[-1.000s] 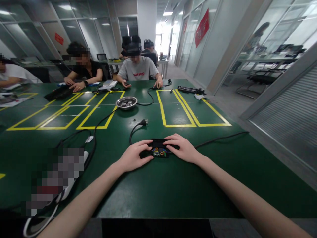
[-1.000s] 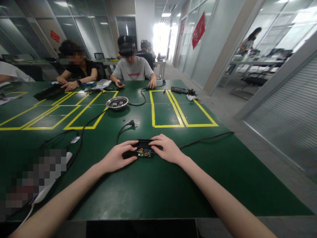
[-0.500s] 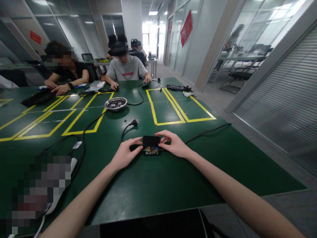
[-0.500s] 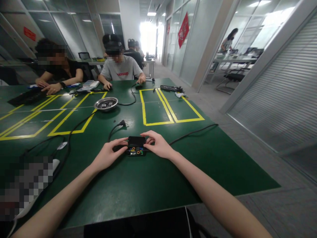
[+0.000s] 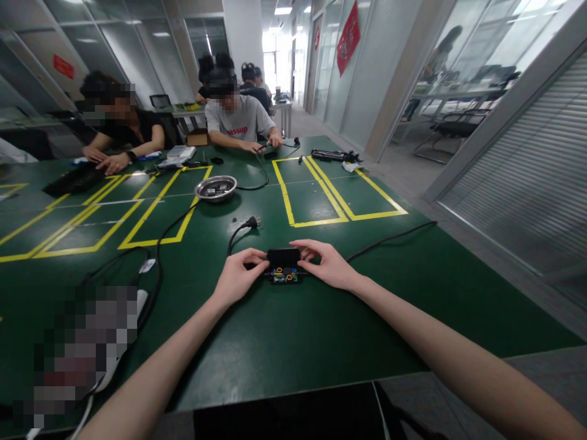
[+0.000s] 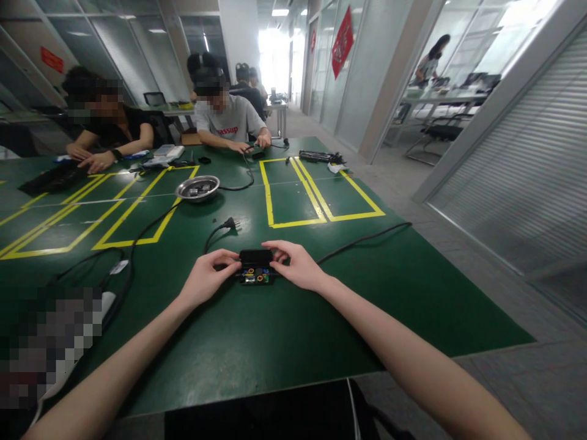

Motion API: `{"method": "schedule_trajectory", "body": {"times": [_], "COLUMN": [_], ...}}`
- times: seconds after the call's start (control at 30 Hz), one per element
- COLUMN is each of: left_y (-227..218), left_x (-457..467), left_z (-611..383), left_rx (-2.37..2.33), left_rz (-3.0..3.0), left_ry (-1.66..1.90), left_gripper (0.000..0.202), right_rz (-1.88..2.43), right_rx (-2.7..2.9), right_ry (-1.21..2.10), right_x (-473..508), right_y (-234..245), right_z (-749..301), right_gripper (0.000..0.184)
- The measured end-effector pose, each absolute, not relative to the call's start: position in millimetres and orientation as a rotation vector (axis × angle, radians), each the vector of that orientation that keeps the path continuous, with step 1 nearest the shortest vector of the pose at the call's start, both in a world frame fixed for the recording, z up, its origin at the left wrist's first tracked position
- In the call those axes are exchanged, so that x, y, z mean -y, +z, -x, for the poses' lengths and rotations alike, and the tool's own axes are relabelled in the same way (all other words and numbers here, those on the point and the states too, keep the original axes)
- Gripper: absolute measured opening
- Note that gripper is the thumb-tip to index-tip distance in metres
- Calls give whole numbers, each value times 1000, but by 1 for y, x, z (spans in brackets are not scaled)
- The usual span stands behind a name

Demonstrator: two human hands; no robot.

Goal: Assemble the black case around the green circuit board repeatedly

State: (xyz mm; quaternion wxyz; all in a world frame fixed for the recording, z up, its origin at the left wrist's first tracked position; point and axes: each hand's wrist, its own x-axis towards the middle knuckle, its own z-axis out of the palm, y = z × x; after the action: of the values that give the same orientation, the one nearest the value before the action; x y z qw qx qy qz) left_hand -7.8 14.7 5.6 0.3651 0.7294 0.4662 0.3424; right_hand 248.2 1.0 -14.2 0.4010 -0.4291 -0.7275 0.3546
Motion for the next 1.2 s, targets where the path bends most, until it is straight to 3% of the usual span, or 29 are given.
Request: {"method": "schedule_trajectory", "body": {"times": [0.5,0.97,1.2], "left_y": [9,13,11], "left_x": [-14,-13,-12], "left_z": [8,8,8], "left_rx": [-1200,-1215,-1225], "left_rz": [-1874,-1911,-1963], "left_ry": [887,882,869], "left_gripper": [19,43,36], "right_rz": [1036,945,927], "right_rx": [1846,1847,1824], "right_ry": [934,1002,1069], "right_x": [4,5,5], "right_y": [-10,-4,-3], "right_z": [-251,-253,-255], "right_gripper": [42,35,34]}}
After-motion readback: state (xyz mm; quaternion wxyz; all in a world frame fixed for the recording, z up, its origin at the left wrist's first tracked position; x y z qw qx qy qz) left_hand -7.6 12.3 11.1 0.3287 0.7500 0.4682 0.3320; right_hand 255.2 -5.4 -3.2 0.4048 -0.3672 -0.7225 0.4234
